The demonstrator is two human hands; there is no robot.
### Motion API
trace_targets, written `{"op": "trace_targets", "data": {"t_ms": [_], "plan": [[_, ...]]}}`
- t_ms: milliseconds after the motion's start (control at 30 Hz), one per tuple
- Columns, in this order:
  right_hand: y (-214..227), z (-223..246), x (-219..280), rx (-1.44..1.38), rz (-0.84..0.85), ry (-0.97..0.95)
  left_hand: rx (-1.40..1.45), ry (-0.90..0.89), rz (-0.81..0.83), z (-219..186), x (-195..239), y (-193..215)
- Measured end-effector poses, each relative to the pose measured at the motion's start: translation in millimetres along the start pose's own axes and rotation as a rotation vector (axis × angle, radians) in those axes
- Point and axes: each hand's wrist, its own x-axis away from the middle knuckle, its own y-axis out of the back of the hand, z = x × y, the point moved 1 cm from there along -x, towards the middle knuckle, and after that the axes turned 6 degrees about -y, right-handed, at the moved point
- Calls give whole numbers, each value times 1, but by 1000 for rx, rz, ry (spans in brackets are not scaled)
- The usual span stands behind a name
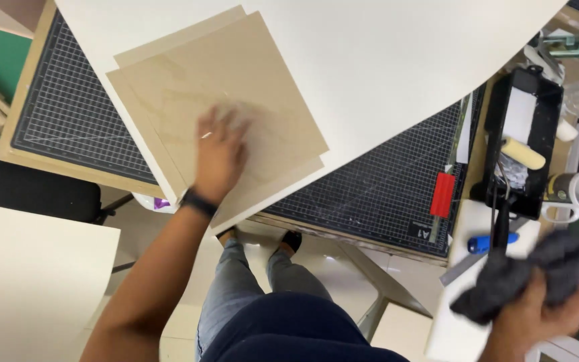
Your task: Applying glue to cardboard strips and smoothing a large sheet of paper over them in a workshop.
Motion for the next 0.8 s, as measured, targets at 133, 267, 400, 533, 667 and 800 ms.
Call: {"op": "trace_targets", "data": {"t_ms": [133,267,400,533,667,800], "plan": [[-157,136,-28,-420,238,119,-55,186,-6,25,73,72],[-350,255,13,-659,469,460,-77,243,150,48,96,66],[-444,299,90,-145,583,595,-38,266,180,53,101,56],[-412,300,178,-218,761,728,-41,256,95,55,102,53],[-429,312,144,-331,897,728,18,256,38,62,113,44],[-505,321,87,-73,574,480,28,292,27,55,100,56]]}}
